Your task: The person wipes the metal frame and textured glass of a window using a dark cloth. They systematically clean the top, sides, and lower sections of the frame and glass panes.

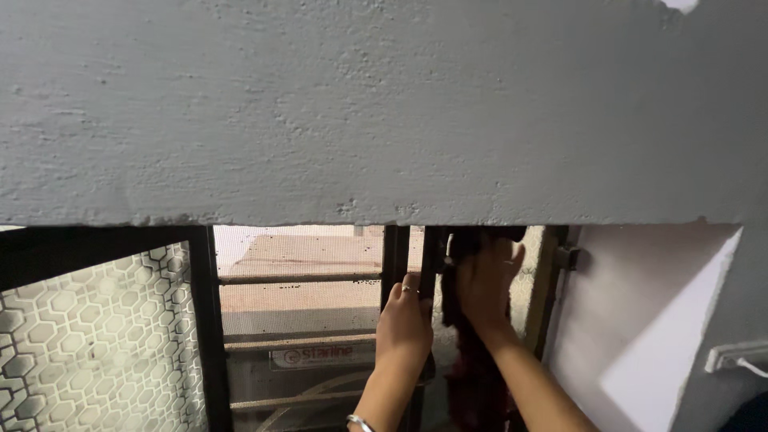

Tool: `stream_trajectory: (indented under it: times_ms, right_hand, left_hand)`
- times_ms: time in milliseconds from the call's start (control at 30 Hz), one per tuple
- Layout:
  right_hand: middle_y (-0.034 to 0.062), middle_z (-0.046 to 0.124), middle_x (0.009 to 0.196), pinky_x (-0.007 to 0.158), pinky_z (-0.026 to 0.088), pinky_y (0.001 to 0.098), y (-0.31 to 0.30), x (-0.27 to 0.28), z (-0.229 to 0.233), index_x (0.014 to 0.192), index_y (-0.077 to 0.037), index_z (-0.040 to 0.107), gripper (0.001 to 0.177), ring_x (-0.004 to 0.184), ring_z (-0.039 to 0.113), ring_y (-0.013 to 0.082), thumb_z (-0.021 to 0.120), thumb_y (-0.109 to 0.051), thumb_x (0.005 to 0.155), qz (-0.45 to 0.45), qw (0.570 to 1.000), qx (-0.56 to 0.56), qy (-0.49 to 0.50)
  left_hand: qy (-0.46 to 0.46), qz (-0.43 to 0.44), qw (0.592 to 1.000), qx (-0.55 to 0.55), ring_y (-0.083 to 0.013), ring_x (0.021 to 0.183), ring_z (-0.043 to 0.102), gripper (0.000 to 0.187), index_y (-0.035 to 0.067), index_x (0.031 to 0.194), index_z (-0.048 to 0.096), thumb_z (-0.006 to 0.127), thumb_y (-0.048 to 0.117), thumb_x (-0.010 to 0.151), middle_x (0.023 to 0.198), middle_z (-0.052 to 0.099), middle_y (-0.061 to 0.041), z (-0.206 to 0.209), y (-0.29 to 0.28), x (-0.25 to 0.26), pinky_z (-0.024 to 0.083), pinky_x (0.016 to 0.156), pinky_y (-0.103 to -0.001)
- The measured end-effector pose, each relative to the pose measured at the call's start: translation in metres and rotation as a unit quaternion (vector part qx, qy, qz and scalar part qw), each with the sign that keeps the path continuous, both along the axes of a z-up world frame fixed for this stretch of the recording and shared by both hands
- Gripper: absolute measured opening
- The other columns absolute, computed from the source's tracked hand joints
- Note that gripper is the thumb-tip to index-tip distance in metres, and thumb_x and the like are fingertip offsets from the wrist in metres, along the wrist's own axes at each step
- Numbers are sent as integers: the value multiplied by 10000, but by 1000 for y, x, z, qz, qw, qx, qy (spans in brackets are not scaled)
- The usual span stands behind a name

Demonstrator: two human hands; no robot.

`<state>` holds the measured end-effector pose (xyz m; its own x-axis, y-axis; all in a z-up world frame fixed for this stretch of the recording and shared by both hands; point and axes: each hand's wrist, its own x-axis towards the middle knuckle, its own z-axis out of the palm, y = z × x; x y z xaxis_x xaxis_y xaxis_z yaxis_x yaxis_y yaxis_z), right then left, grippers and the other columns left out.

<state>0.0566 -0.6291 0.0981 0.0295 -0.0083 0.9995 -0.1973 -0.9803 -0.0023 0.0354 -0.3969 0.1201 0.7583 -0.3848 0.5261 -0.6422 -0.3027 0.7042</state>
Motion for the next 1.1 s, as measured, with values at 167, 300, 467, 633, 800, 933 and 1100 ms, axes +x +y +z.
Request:
stream_trajectory:
  times_ms: [167, 300, 467, 633, 800, 933, 1100]
  right_hand:
    - [362, 439, 1473, 1193, 225, 653, -64, -18, 13, 1440, 93, 473, 510, 1421, 369, 523, 438, -247, 1062, -133, 987, 72, -44]
    - [404, 428, 1469, 1148, 270, 667, -102, -27, 14, 1448, 117, 468, 524, 1406, 380, 557, 432, -251, 1077, -186, 978, 75, -57]
    - [408, 437, 1447, 1155, 248, 689, -92, -22, 10, 1433, 111, 500, 527, 1357, 390, 582, 438, -235, 1041, -162, 980, 100, -58]
    - [450, 317, 1546, 1263, 213, 610, -68, -10, 4, 1488, 159, 375, 523, 1453, 304, 609, 448, -162, 1081, -43, 995, 46, -77]
    - [394, 326, 1577, 1256, 264, 571, -24, -2, 16, 1549, 163, 249, 588, 1480, 338, 543, 473, -101, 1073, 144, 986, 31, -75]
    - [436, 328, 1543, 1207, 274, 607, 15, 7, 22, 1534, 165, 267, 643, 1431, 337, 596, 540, -147, 1043, 136, 990, -5, -47]
    - [354, 499, 1301, 1159, 317, 670, 36, 0, 31, 1446, 79, 458, 633, 1244, 464, 545, 627, -211, 909, 97, 989, -100, 42]
  left_hand:
    - [5, 24, 1000, 4, -371, 1055, 684, 357, 149, 1326, 504, 585, 167, 978, 1233, 611, -95, 0, -5, -3, 593, 822, -482]
    - [-2, 36, 999, 39, -375, 1043, 689, 381, 139, 1338, 478, 593, 198, 980, 1223, 602, -102, 0, -9, 3, 608, 813, -470]
    - [-3, 55, 998, 27, -365, 999, 712, 382, 138, 1340, 497, 590, 195, 974, 1205, 632, -90, -3, -13, 4, 615, 789, -471]
    - [-41, 55, 997, -17, -376, 975, 717, 403, 120, 1340, 516, 614, 165, 951, 1188, 650, -120, -8, -16, 8, 611, 773, -466]
    - [-44, 64, 997, -21, -391, 984, 705, 397, 115, 1326, 530, 623, 149, 942, 1173, 660, -134, -6, -16, 10, 598, 781, -472]
    - [-60, 50, 995, -55, -405, 1005, 693, 358, 99, 1273, 575, 645, 129, 923, 1137, 682, -156, -6, -14, 11, 582, 799, -485]
    - [-70, 36, 995, -61, -410, 1000, 693, 317, 68, 1237, 583, 642, 109, 928, 1121, 685, -175, -9, -13, 16, 583, 786, -482]
